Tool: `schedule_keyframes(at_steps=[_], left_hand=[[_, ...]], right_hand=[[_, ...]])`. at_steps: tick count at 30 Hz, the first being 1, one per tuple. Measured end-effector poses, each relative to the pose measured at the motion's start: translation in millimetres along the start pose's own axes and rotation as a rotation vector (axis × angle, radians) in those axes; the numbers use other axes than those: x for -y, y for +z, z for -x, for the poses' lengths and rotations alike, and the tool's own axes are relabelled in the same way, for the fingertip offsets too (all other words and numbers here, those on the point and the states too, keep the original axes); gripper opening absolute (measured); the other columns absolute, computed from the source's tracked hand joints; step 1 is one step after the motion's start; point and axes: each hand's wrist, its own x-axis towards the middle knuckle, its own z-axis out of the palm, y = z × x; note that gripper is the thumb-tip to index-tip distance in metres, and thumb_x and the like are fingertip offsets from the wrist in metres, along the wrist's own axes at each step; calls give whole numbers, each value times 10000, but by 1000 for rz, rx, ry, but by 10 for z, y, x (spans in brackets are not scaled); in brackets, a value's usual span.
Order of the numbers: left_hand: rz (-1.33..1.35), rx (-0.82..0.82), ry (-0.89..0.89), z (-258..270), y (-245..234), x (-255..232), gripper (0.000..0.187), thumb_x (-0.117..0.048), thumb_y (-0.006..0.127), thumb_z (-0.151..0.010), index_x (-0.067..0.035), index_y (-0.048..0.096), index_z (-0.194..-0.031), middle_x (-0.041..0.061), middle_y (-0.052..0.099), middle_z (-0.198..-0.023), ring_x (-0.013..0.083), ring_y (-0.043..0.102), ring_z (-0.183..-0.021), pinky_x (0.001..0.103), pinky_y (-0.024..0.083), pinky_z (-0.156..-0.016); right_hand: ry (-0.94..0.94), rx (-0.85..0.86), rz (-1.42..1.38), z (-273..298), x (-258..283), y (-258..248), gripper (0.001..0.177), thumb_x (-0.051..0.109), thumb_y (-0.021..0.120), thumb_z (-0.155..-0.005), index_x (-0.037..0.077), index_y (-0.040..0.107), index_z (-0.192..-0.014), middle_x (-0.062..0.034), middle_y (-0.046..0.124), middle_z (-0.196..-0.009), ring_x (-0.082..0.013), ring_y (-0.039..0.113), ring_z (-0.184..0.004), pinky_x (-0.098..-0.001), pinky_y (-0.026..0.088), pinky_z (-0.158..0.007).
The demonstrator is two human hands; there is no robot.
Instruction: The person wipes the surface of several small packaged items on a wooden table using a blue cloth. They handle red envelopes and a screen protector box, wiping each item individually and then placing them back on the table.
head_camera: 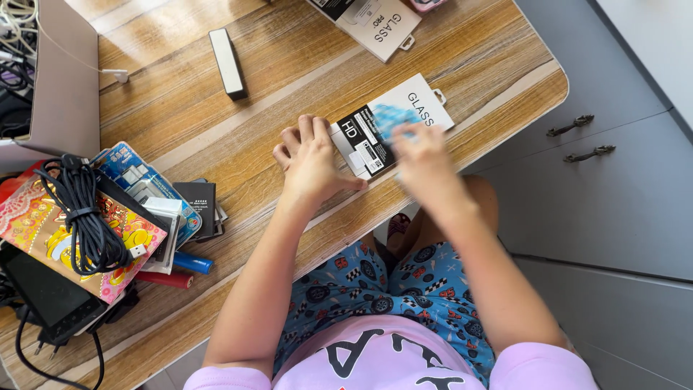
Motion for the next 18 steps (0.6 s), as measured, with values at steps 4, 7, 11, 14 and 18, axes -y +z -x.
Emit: schedule_keyframes(at_steps=[4,7,11,14,18], left_hand=[[20,-37,30,12,3,4,1354,-541,1014,-387,-27,353,-1451,144,373,-1387,369,327,-1317,578,275,-1057],[40,-50,27,32,-4,14,1330,-537,1018,-376,-46,374,-1431,139,382,-1384,373,322,-1325,586,267,-1068],[59,-26,-8,43,-25,-20,1282,-537,1019,-380,-75,402,-1405,130,400,-1381,370,319,-1345,584,255,-1103],[63,-34,-19,69,-32,-43,1302,-560,1010,-366,-67,400,-1405,131,401,-1390,367,320,-1356,587,256,-1113],[26,-16,-45,42,-36,-68,1345,-594,1002,-367,-47,373,-1421,153,373,-1414,376,303,-1360,596,256,-1099]], right_hand=[[-90,22,-150,-144,398,189,334,50,650,-889,54,695,-1220,-129,669,-1297,-335,557,-1171,-444,493,-1082],[-28,-12,-162,-372,332,212,330,99,628,-977,67,677,-1302,-135,660,-1312,-326,559,-1131,-441,494,-1038],[196,23,-109,-660,-48,178,338,146,556,-1059,31,647,-1363,-144,639,-1347,-336,553,-1142,-439,484,-1033],[250,-26,-55,-697,-320,110,340,159,545,-1058,2,652,-1340,-165,638,-1350,-353,549,-1154,-443,481,-1040],[270,-32,45,-483,-501,0,330,138,545,-1067,-49,659,-1313,-229,642,-1294,-372,548,-1141,-465,487,-1008]])
